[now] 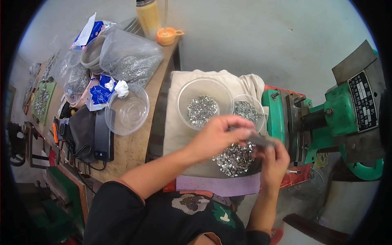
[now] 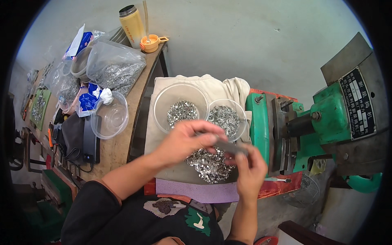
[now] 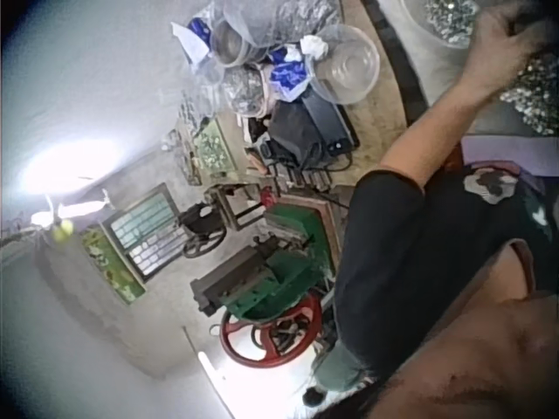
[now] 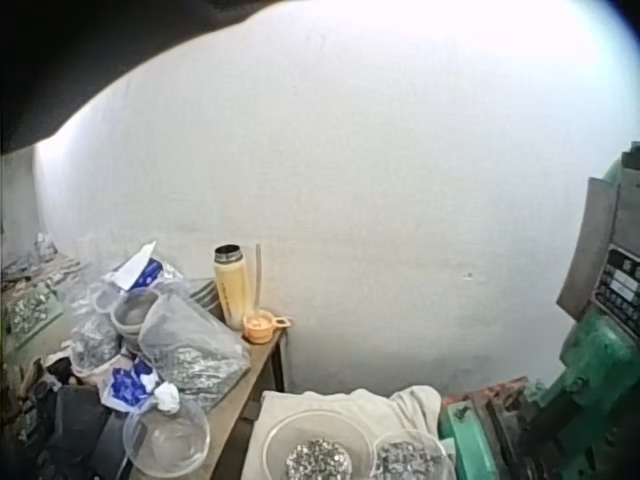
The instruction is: Manually placing small metal rivets onto a base and using a riveting press machine to secure them.
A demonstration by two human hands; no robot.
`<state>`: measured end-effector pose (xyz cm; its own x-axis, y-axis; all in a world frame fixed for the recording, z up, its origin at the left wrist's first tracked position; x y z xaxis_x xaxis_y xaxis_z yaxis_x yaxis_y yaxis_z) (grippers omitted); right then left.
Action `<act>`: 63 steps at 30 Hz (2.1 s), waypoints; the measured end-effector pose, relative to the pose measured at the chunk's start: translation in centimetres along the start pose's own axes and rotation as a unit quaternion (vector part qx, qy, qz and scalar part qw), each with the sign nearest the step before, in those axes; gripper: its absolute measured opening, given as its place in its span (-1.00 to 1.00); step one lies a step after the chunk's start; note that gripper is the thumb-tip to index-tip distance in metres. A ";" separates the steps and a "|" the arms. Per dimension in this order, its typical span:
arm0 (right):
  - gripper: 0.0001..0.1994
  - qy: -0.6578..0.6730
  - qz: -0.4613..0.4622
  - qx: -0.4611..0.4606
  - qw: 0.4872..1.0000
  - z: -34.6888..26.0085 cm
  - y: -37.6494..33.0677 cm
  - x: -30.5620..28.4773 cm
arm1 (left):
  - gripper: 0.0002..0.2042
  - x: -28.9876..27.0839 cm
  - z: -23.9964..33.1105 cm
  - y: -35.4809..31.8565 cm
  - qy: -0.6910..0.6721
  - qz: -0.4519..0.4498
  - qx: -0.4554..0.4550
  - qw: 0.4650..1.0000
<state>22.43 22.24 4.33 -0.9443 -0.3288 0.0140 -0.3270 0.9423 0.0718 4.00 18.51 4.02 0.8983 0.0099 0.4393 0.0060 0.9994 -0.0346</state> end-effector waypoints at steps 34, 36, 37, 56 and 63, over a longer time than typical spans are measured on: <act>-0.78 -0.395 0.174 0.081 0.899 5.6 -9.6 -7.2 | -0.79 -2.9 -6.0 -12.9 0.284 -0.073 -0.293 0.910; -0.77 -0.440 0.176 0.076 0.877 4.4 -9.5 -6.5 | -0.78 -3.8 -4.4 -13.4 0.424 -0.052 -0.196 0.883; -0.78 -0.451 0.152 0.024 0.879 3.7 -9.3 -5.8 | -0.78 -4.2 -4.4 -13.8 0.422 -0.050 -0.198 0.883; -0.89 -0.375 -0.222 -0.194 0.879 4.4 -6.1 11.3 | -0.84 -6.3 -2.8 -14.5 0.542 0.086 -0.039 0.835; -0.87 -0.448 -0.248 -0.203 0.834 4.4 -7.0 13.8 | -0.84 -7.3 -2.7 -14.7 0.511 0.144 -0.025 0.847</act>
<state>11.51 11.42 -0.35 -0.4039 -0.3212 -0.8566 -0.8188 0.5446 0.1818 -1.41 3.64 -1.09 0.7770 0.1930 -0.5991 -0.2818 0.9578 -0.0570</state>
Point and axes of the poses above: each hand's wrist, its own y-axis towards the middle knuckle, its own x-axis out of the palm, z = x × y, the point moved 5 cm from there along y, towards the middle knuckle, and after that the axes turned 1 degree about z, right-handed, at the moved point
